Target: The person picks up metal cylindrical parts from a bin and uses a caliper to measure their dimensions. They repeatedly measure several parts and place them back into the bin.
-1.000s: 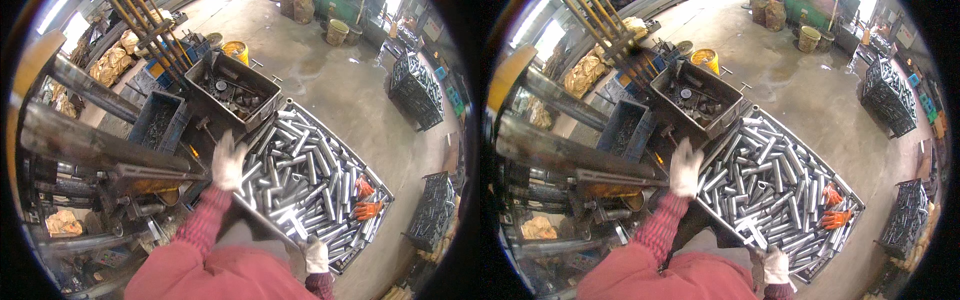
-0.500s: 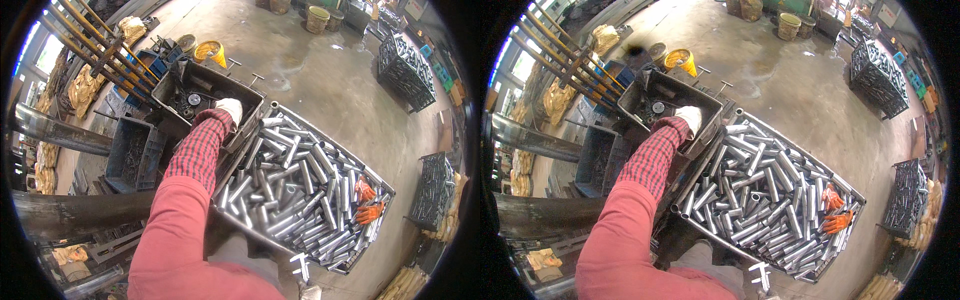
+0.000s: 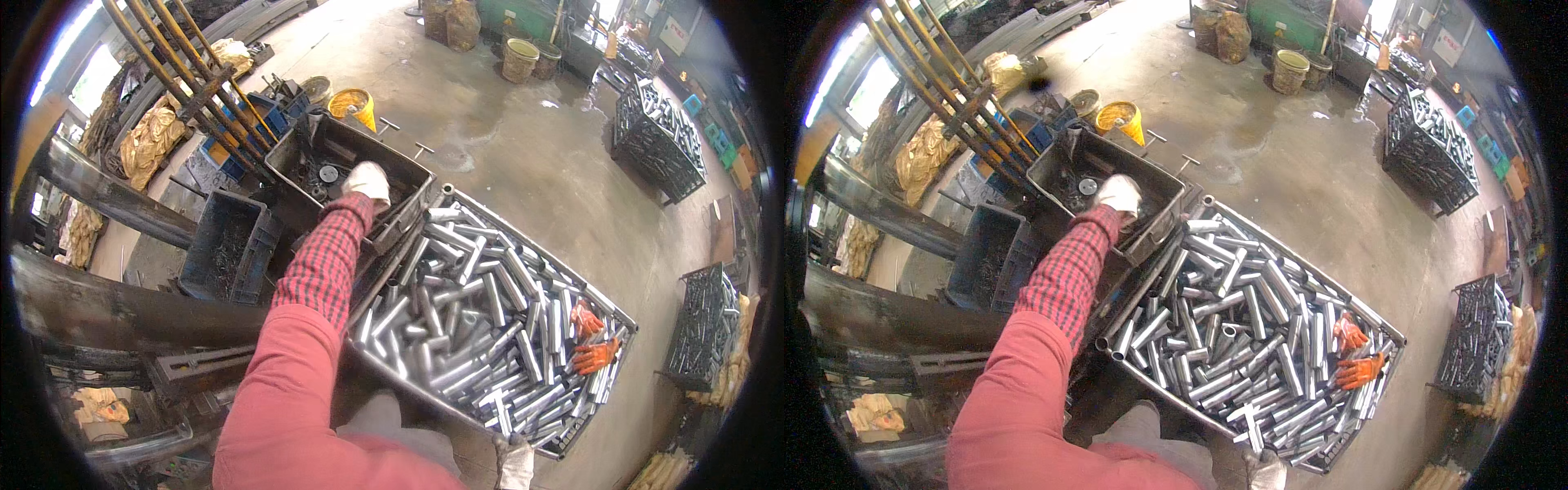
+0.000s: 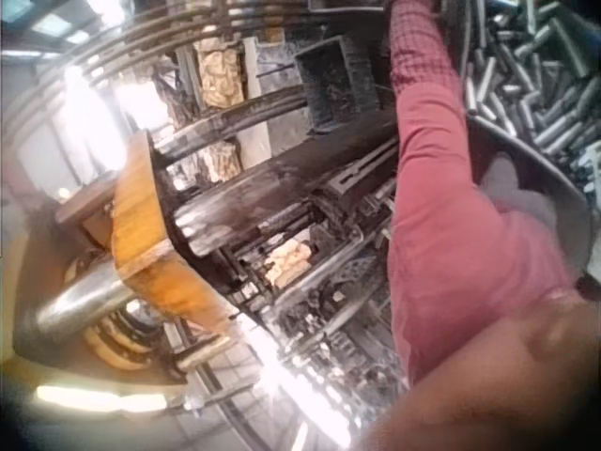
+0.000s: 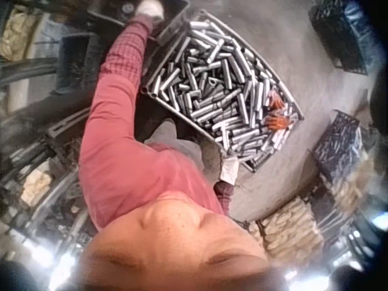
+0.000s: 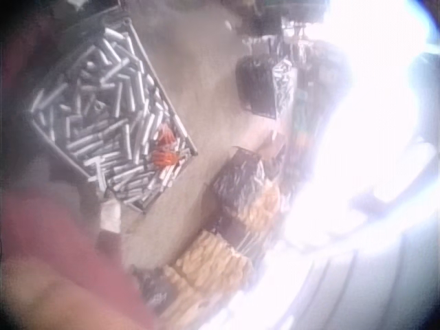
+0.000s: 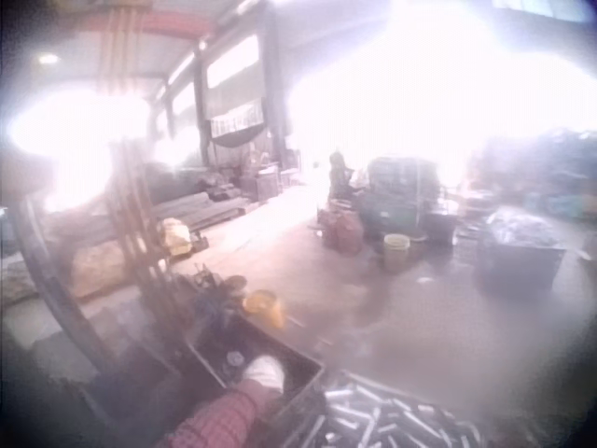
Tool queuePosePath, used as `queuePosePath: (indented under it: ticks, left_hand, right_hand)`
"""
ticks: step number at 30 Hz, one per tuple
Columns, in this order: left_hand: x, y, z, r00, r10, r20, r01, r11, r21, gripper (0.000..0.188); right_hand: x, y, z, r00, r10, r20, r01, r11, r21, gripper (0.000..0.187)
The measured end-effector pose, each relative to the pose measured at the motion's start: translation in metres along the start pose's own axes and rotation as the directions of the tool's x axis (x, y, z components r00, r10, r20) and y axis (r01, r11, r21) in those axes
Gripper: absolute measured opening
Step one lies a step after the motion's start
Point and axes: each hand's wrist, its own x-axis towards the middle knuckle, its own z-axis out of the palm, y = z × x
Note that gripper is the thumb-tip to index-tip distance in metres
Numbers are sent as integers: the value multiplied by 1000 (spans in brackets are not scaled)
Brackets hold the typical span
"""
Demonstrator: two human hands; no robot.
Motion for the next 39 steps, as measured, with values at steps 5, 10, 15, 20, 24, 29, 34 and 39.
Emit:
queuePosePath:
  ticks: [5, 10, 15, 20, 24, 29, 34, 39]
  left_hand:
    - [-25, 1, -26, 970, -137, -201, 75, 955, -288, 46]
    - [-27, 37, 4, 997, -73, -2, 70, 968, -242, 36]
    - [-3, 50, 23, 977, -152, -150, 133, 983, -129, 24]
    - [-15, 34, 22, 914, -404, 25, 373, 816, -442, 42]
    - [-73, 38, -25, 830, -519, -202, -71, 261, -963, 64]
    - [-270, 154, -99, 770, -509, -385, -468, -40, -883, 66]
    - [-436, 207, -148, 654, -238, -718, -608, 399, -687, 73]
    - [-502, 212, -156, 675, -141, -724, -525, 598, -606, 81]
  right_hand:
    - [-3, 17, -7, 999, -32, -26, 28, 992, -126, 43]
    - [-26, 45, -2, 1000, 24, 0, -24, 999, -39, 40]
    - [-59, 64, -1, 996, 65, 56, -72, 991, 116, 37]
    - [-72, 27, -7, 997, 66, 40, -72, 985, 157, 38]
    - [-55, -38, -30, 959, 233, 162, -262, 946, 189, 50]
    - [-24, -143, -66, 902, -405, 150, 360, 896, 260, 43]
    - [-9, -220, -77, 585, -803, 116, 589, 518, 620, 44]
    - [-25, -242, -43, 430, -779, 457, 100, 544, 833, 44]
